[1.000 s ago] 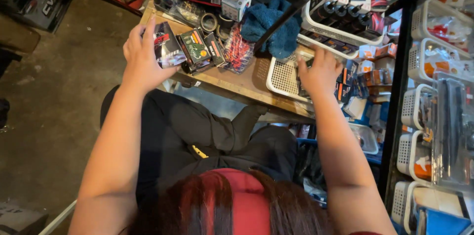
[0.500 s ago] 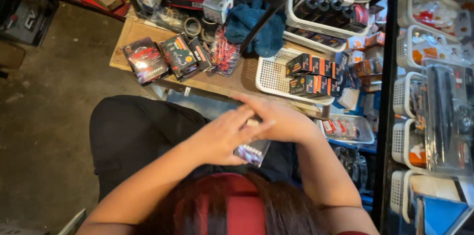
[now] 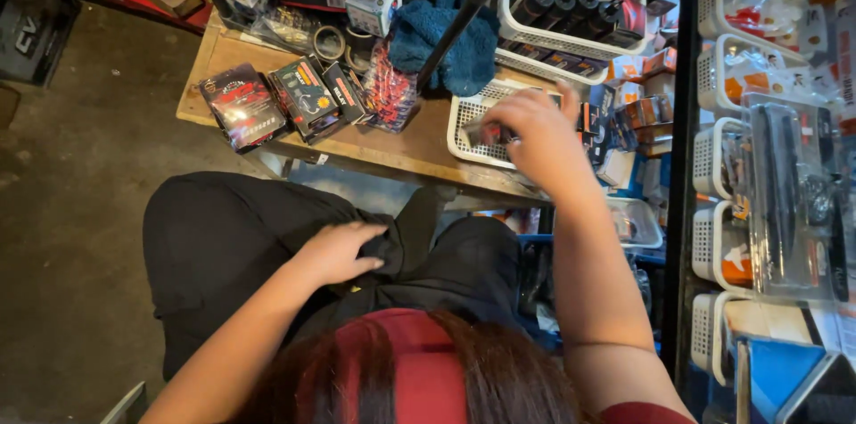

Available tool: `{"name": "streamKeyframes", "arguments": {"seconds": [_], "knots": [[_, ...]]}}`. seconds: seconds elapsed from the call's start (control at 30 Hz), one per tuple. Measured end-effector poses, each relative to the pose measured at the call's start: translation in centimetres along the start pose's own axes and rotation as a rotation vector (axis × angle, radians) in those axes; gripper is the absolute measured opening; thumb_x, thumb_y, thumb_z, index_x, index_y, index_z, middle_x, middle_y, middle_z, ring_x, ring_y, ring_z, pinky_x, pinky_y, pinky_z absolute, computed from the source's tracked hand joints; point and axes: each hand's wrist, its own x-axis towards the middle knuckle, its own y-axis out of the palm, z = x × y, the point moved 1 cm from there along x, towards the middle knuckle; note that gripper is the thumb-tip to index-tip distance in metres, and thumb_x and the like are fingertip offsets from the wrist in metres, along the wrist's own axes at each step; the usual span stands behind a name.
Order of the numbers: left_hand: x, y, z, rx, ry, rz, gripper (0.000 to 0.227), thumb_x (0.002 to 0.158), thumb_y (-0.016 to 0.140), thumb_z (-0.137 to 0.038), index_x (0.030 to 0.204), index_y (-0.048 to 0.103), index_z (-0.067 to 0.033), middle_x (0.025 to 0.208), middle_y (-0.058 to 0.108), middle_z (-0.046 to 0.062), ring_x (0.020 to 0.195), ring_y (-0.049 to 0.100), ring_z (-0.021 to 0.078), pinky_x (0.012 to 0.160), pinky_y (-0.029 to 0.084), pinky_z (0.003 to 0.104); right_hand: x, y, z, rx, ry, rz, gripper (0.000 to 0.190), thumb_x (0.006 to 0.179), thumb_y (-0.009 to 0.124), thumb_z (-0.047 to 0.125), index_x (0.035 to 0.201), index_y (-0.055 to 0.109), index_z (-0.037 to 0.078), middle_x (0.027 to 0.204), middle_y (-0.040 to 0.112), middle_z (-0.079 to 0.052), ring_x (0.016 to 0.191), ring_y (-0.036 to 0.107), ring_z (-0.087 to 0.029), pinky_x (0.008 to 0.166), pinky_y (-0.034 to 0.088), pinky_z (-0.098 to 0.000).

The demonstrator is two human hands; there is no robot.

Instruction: The person sits on the floor and organizes small boxes of automotive parts on a wooden table. They pick up a box, open it to reveal a black circular part, and then place it back. They also use a smartphone to view a chat application before continuing to arrange the boxes in a white basket.

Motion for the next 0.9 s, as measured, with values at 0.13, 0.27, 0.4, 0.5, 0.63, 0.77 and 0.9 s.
{"name": "streamKeyframes", "arguments": {"seconds": [0.13,0.27,0.4,0.5,0.63,0.77,0.9], "knots": [[2.0,5.5,3.9,0.119,-0.053,-0.008,0.059,0.086,0.069,-0.055,0.139,0.063,-0.0287,0.135,0.067,0.003,0.126,0.064,0.0266,0.101,0.045,0.047,0.9,3.5,0.1,-0.046,-0.023,0.114,0.054,0.074,0.073,0.005,0.116,0.067,0.038,0.14,0.063,0.016,0.15,0.039,-0.015,0.12,0.013,-0.0634],[2.1,4.0,3.0,0.006,-0.058,-0.057,0.048,0.09,0.067,-0.044,0.135,0.065,-0.0273,0.123,0.072,0.001,0.119,0.067,0.0275,0.099,0.045,0.046,0.2,2.4,1.6,0.343,-0.028,0.006,0.068,0.078,0.058,-0.002,0.139,0.059,0.028,0.162,0.038,-0.008,0.152,0.03,-0.038,0.118,0.027,-0.0645],[2.5,3.6,2.7,-0.049,-0.056,-0.069,0.042,0.091,0.066,-0.038,0.13,0.068,-0.0222,0.113,0.074,0.002,0.114,0.069,0.029,0.1,0.045,0.045,-0.7,3.3,1.3,0.403,0.153,-0.161,0.086,0.077,0.085,0.024,0.153,0.047,0.016,0.158,0.034,-0.029,0.143,0.033,-0.059,0.118,0.03,-0.0662],[2.7,3.6,2.8,-0.061,-0.052,-0.074,0.041,0.091,0.066,-0.038,0.129,0.068,-0.0223,0.11,0.073,0.001,0.113,0.069,0.0283,0.1,0.045,0.044,-0.7,4.0,1.2,0.371,0.199,-0.14,0.104,0.075,0.088,0.018,0.162,0.032,0.011,0.158,0.036,-0.029,0.143,0.04,-0.053,0.12,0.032,-0.0595],[2.2,3.3,2.6,-0.063,-0.041,-0.117,0.04,0.09,0.067,-0.036,0.128,0.069,-0.0222,0.107,0.073,0.001,0.111,0.069,0.029,0.099,0.046,0.045,0.1,2.3,1.5,0.453,0.173,-0.115,0.11,0.072,0.091,0.015,0.162,0.028,0.003,0.153,0.042,-0.036,0.14,0.043,-0.055,0.12,0.032,-0.0612],[2.2,3.1,2.3,-0.089,-0.025,-0.134,0.037,0.091,0.065,-0.034,0.125,0.07,-0.0214,0.104,0.073,0.001,0.109,0.07,0.0294,0.098,0.046,0.044,1.0,3.0,-0.2,0.409,0.127,-0.049,0.107,0.07,0.092,0.029,0.16,0.038,0.013,0.152,0.052,-0.02,0.14,0.049,-0.041,0.117,0.036,-0.0529],[2.7,4.1,3.3,-0.078,-0.017,-0.162,0.034,0.091,0.064,-0.034,0.122,0.071,-0.0223,0.102,0.074,0.0,0.107,0.071,0.0281,0.098,0.048,0.044,1.8,2.2,-0.7,0.435,0.079,0.082,0.087,0.07,0.088,0.027,0.15,0.053,0.023,0.155,0.049,-0.012,0.14,0.049,-0.037,0.117,0.038,-0.0502]]}}
